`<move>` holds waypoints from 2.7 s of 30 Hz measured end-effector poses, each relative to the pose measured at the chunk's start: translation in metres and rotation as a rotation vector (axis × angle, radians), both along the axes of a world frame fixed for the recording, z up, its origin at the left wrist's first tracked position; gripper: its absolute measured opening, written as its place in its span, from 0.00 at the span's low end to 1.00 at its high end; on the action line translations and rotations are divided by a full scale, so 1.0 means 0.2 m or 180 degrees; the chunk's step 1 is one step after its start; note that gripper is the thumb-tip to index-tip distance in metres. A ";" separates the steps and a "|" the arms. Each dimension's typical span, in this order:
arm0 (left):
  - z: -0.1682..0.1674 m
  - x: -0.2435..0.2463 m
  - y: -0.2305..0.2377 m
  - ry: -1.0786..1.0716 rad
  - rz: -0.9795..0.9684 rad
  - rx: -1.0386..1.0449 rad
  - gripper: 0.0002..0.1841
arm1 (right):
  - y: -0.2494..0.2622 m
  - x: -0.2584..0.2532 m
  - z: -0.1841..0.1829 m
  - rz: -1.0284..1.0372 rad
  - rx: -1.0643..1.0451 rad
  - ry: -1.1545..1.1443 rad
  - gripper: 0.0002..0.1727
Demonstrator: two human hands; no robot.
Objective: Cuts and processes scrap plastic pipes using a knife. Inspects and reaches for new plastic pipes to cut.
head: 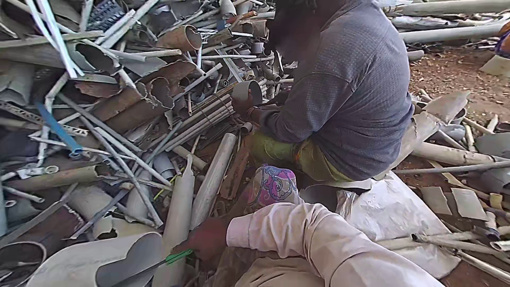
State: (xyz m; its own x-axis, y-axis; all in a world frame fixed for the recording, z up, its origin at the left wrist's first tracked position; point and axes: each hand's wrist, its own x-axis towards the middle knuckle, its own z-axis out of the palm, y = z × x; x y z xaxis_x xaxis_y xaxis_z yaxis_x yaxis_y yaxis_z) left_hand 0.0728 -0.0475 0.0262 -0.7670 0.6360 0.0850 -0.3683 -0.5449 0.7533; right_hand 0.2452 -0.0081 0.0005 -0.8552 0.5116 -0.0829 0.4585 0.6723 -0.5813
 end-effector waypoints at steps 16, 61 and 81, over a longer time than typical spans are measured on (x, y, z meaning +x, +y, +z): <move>-0.42 -0.41 0.11 -0.0053 -0.0463 0.0277 0.38 | -0.24 -0.14 0.07 -0.0331 0.0251 -0.0776 0.43; -0.37 -0.51 0.07 -0.0537 -0.0288 0.0494 0.37 | -0.47 -0.23 0.31 -0.0476 0.0758 -0.1620 0.38; -0.38 -0.51 0.09 -0.1051 -0.0706 0.0892 0.32 | -0.44 -0.20 0.35 -0.0495 0.0590 -0.1786 0.40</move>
State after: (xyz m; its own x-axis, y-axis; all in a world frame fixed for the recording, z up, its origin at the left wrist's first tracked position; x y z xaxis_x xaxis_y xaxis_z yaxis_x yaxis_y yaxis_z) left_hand -0.0288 -0.0286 -0.0497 -0.6304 0.7746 0.0512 -0.6932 -0.5914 0.4120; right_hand 0.2044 -0.0969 0.0708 -0.6210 0.6761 -0.3966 0.7618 0.6397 -0.1023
